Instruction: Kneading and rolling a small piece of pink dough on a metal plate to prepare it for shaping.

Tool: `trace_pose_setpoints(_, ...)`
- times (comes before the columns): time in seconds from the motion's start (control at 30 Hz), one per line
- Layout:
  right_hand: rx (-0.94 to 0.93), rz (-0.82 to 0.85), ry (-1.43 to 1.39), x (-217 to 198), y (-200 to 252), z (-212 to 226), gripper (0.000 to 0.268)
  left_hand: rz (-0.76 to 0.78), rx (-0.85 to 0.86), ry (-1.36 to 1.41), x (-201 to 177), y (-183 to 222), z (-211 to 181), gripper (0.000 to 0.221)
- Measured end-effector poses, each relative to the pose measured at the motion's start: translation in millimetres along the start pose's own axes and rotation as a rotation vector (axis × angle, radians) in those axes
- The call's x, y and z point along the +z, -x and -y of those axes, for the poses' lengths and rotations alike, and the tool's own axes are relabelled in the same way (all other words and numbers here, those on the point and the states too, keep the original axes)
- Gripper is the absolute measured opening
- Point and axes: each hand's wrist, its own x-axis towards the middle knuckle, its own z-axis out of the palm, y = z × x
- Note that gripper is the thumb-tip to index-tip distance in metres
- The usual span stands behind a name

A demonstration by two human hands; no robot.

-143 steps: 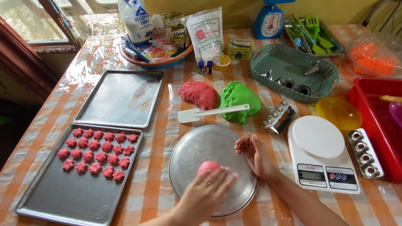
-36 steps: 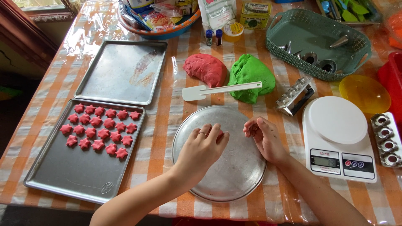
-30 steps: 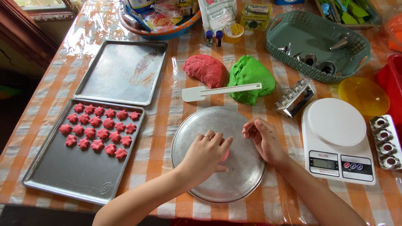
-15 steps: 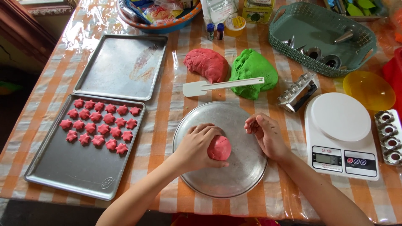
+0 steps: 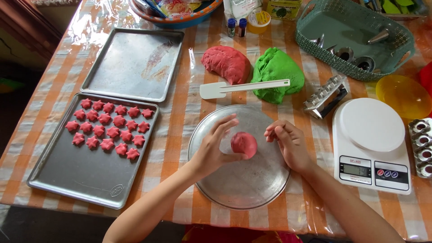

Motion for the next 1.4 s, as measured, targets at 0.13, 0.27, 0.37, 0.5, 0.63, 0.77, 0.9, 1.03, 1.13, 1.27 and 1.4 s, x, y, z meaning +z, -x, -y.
trace_pose_setpoints(0.13, -0.154, 0.064, 0.206, 17.8, 5.4, 28.1, 0.022, -0.029, 0.097, -0.273, 1.7, 4.5, 14.1, 0.057)
trace_pose_setpoints(0.27, -0.303, 0.100, 0.415, 27.4, 8.0, 44.3, 0.024, -0.127, 0.193, -0.371, 8.4, 9.7, 13.7, 0.032)
trace_pose_setpoints(0.37, -0.314, 0.092, 0.431, 27.0, 6.5, 45.0, 0.024, -0.161, 0.178, -0.398, 6.7, 8.8, 10.4, 0.027)
trace_pose_setpoints(0.5, -0.324, 0.084, 0.455, 27.0, 7.7, 42.6, 0.022, -0.175, 0.165, -0.470, 8.8, 9.8, 1.0, 0.011)
trace_pose_setpoints(0.63, -0.338, 0.110, 0.416, 26.1, 6.8, 42.8, 0.024, -0.263, 0.311, -0.489, 19.6, 9.1, 0.0, 0.005)
trace_pose_setpoints(0.77, -0.399, 0.178, 0.611, 32.3, 2.2, 49.3, 0.034, -0.285, 0.378, -0.493, 21.8, 10.0, 1.7, 0.003)
trace_pose_setpoints(0.9, -0.396, 0.223, 0.690, 35.7, 2.6, 49.4, 0.027, -0.300, 0.287, -0.479, 17.3, 8.9, 0.4, 0.021)
trace_pose_setpoints(1.03, -0.515, 0.137, 0.697, 34.4, 2.3, 47.8, 0.015, -0.282, 0.256, -0.472, 16.0, 8.8, -2.4, 0.017)
trace_pose_setpoints(1.13, -0.596, 0.076, 0.698, 34.0, 2.7, 47.8, 0.013, -0.268, 0.264, -0.460, 12.8, 5.7, -6.2, 0.012)
trace_pose_setpoints(1.27, -0.549, 0.104, 0.725, 35.5, 5.5, 45.2, 0.015, -0.240, 0.268, -0.434, 11.2, 4.4, -8.7, 0.006)
trace_pose_setpoints(1.4, -0.596, 0.061, 0.740, 38.1, 7.3, 50.7, 0.008, -0.211, 0.261, -0.337, 13.4, 8.5, 2.7, 0.017)
